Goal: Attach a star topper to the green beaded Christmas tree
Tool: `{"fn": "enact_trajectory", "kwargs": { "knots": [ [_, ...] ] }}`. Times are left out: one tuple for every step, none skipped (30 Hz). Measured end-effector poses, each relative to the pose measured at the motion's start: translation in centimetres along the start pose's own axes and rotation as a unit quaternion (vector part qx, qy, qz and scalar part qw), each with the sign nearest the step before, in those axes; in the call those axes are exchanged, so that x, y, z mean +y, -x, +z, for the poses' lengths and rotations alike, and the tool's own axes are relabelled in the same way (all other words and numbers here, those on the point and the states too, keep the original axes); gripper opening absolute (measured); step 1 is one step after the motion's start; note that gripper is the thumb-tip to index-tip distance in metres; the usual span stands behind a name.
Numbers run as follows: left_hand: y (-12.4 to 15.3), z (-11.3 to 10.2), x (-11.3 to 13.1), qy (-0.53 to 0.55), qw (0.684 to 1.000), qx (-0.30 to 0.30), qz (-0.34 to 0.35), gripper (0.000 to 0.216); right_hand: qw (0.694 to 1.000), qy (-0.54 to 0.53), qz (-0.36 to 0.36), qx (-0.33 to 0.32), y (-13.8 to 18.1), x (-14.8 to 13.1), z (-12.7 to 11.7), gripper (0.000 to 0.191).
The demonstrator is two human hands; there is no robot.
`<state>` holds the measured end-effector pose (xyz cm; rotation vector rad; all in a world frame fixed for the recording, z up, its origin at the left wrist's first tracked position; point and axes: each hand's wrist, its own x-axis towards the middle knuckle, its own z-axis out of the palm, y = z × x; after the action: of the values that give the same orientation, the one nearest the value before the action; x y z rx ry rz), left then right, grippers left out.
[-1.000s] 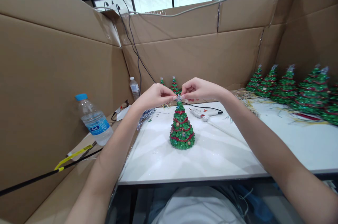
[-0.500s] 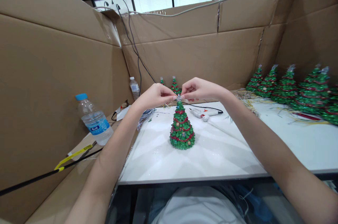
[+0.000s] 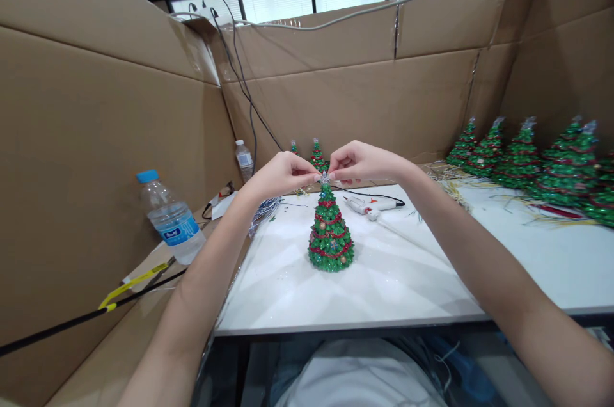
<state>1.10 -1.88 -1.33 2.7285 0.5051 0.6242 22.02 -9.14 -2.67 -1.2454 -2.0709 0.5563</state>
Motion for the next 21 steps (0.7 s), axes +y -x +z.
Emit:
{"fn": "enact_trajectory", "kwargs": {
  "knots": [
    [-0.01,-0.01,-0.01,0.001,1.0,0.0,-0.001,0.034,1.0,0.001,0.0,0.001,0.0,0.01,-0.01,0.013],
    [-0.02,-0.02,-0.02,0.001,1.0,0.0,-0.003,0.034,1.0,0.002,-0.001,0.001,0.0,0.01,-0.02,0.013],
    [-0.03,-0.04,-0.03,0.001,1.0,-0.001,-0.004,0.034,1.0,0.002,-0.001,0.001,0.01,0.01,-0.02,0.013],
    [-0.05,-0.05,-0.04,0.002,1.0,-0.002,-0.005,0.035,1.0,0.001,-0.001,0.001,0.01,-0.01,-0.02,0.014],
    [-0.05,-0.05,-0.05,0.003,1.0,-0.003,-0.007,0.034,1.0,0.0,-0.001,0.001,0.02,-0.02,-0.02,0.014],
    [-0.06,-0.05,-0.06,0.004,1.0,-0.004,-0.007,0.034,1.0,-0.001,-0.001,0.001,0.02,-0.04,-0.01,0.014],
    [-0.06,-0.04,-0.07,0.005,1.0,-0.003,-0.007,0.034,1.0,-0.001,-0.002,0.001,0.03,-0.05,0.0,0.014],
    [-0.06,-0.03,-0.08,0.005,1.0,-0.002,-0.006,0.034,1.0,-0.002,-0.003,0.001,0.02,-0.04,0.01,0.014],
    [-0.05,-0.01,-0.08,0.005,1.0,-0.001,-0.005,0.034,1.0,-0.002,-0.005,0.002,0.02,-0.03,0.02,0.014],
    [-0.04,0.0,-0.08,0.005,1.0,0.0,-0.004,0.034,1.0,-0.002,-0.006,0.002,0.01,-0.02,0.03,0.014],
    [-0.03,0.0,-0.06,0.005,1.0,0.0,-0.004,0.034,1.0,-0.003,-0.007,0.003,0.0,0.0,0.04,0.014],
    [-0.03,0.0,-0.04,0.005,1.0,-0.001,-0.004,0.034,1.0,-0.003,-0.006,0.003,-0.01,0.02,0.05,0.014],
    [-0.02,0.0,-0.02,0.005,1.0,-0.002,-0.005,0.034,1.0,-0.003,-0.005,0.003,-0.02,0.03,0.05,0.014],
    [-0.02,-0.01,0.01,0.006,1.0,-0.002,-0.006,0.034,1.0,-0.004,-0.004,0.003,-0.03,0.04,0.06,0.014],
    [-0.02,-0.02,0.03,0.007,1.0,-0.001,-0.006,0.033,1.0,-0.006,-0.004,0.003,-0.03,0.04,0.07,0.014],
    [-0.02,-0.03,0.05,0.008,1.0,-0.001,-0.005,0.033,1.0,-0.007,-0.003,0.003,-0.04,0.03,0.07,0.014],
    [-0.02,-0.03,0.06,0.009,1.0,0.0,-0.004,0.033,1.0,-0.007,-0.003,0.002,-0.04,0.01,0.07,0.014],
    [-0.01,-0.03,0.07,0.008,1.0,0.001,-0.004,0.033,1.0,-0.006,-0.002,0.002,-0.03,-0.01,0.07,0.014],
    [-0.01,-0.02,0.06,0.007,1.0,0.002,-0.004,0.032,1.0,-0.006,-0.001,0.002,-0.03,-0.03,0.06,0.013],
    [-0.01,-0.01,0.06,0.006,1.0,0.003,-0.003,0.032,1.0,-0.005,-0.001,0.001,-0.02,-0.06,0.05,0.013],
    [0.0,0.0,0.05,0.005,1.0,0.003,-0.002,0.032,1.0,-0.004,-0.001,0.001,0.0,-0.08,0.04,0.013]
  ]
}}
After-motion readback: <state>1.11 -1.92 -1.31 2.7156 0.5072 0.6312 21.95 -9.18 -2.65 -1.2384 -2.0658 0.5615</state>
